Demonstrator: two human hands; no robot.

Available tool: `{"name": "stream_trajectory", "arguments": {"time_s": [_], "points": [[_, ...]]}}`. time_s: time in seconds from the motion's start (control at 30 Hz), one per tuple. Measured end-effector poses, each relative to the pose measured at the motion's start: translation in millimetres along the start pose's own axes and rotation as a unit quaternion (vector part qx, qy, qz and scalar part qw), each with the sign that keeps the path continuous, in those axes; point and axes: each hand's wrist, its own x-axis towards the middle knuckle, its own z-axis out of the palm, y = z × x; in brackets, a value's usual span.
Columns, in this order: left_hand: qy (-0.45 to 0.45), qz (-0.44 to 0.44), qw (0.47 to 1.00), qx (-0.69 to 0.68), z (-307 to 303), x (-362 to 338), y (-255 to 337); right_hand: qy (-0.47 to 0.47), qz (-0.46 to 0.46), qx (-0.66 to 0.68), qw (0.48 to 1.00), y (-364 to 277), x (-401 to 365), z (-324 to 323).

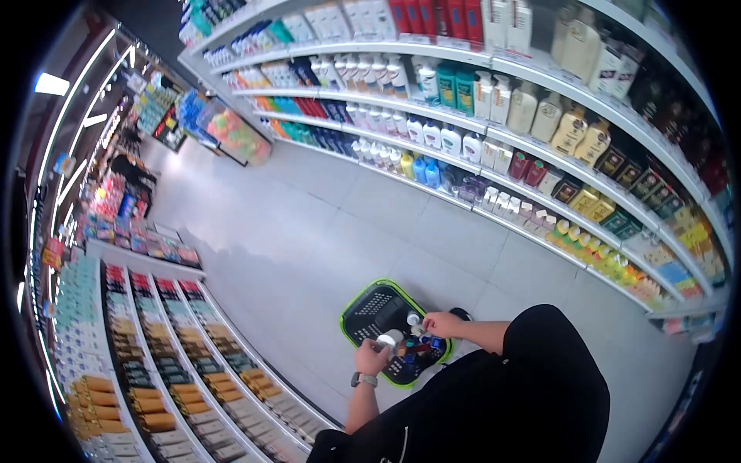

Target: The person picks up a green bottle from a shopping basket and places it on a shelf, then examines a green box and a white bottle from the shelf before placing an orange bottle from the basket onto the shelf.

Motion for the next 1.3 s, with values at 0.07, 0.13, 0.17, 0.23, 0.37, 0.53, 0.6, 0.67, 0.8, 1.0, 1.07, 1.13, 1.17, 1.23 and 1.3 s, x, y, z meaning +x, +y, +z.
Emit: {"name": "stream_trajectory", "arguments": {"time_s": [0.07, 0.13, 0.17, 0.23, 0.37, 0.53, 0.6, 0.67, 0.8, 1.0, 1.07, 1.13, 1.17, 1.23, 1.3], "points": [[-0.007, 0.057, 0.998, -0.005, -17.4, -5.8, 25.0, 0.019, -0.005, 0.009, 1.000, -13.7, -1.5, -17.6], [-0.013, 0.153, 0.988, -0.001, -33.6, -10.7, 43.1, -0.021, 0.014, -0.034, 0.999, -34.2, -7.7, -36.2], [-0.020, 0.209, 0.978, -0.012, -44.5, -14.2, 52.4, 0.003, -0.035, -0.074, 0.997, -39.9, -15.1, -34.0], [-0.054, 0.256, 0.965, -0.011, -67.0, -22.1, 70.8, 0.057, -0.128, -0.161, 0.977, -52.0, -29.1, -25.6], [-0.097, 0.350, 0.932, -0.019, -102.8, -50.1, 100.4, 0.065, -0.204, -0.108, 0.971, -109.6, -66.4, 16.8], [-0.146, 0.441, 0.884, -0.057, -123.1, -84.4, 116.8, 0.109, -0.128, 0.072, 0.983, -138.6, -110.3, 84.4], [-0.173, 0.421, 0.886, -0.091, -118.5, -87.7, 116.1, 0.138, -0.131, 0.098, 0.977, -157.7, -141.1, 95.2], [-0.209, 0.358, 0.899, -0.141, -115.6, -94.9, 123.5, 0.175, -0.119, 0.122, 0.970, -155.0, -159.4, 107.2], [-0.273, 0.328, 0.796, -0.428, -89.9, -95.1, 140.2, 0.296, -0.055, 0.144, 0.943, -155.5, -201.4, 113.7], [-0.301, 0.331, 0.766, -0.462, -32.2, -111.2, 179.8, 0.470, -0.099, 0.356, 0.802, -172.7, -262.1, 71.4], [-0.326, 0.340, 0.769, -0.432, -17.4, -133.9, 196.3, 0.467, -0.122, 0.386, 0.786, -159.8, -277.4, 49.1], [-0.362, 0.340, 0.764, -0.412, -0.2, -148.1, 206.6, 0.507, -0.102, 0.363, 0.775, -172.2, -308.8, 32.1], [-0.378, 0.346, 0.758, -0.404, 6.8, -153.4, 215.8, 0.520, -0.099, 0.353, 0.771, -172.4, -320.6, 25.3], [-0.386, 0.352, 0.768, -0.370, 9.8, -167.7, 232.8, 0.519, -0.094, 0.357, 0.771, -164.3, -337.2, 15.4], [-0.392, 0.352, 0.770, -0.359, 18.8, -178.4, 246.1, 0.520, -0.102, 0.367, 0.765, -162.4, -354.0, 15.0]]}}
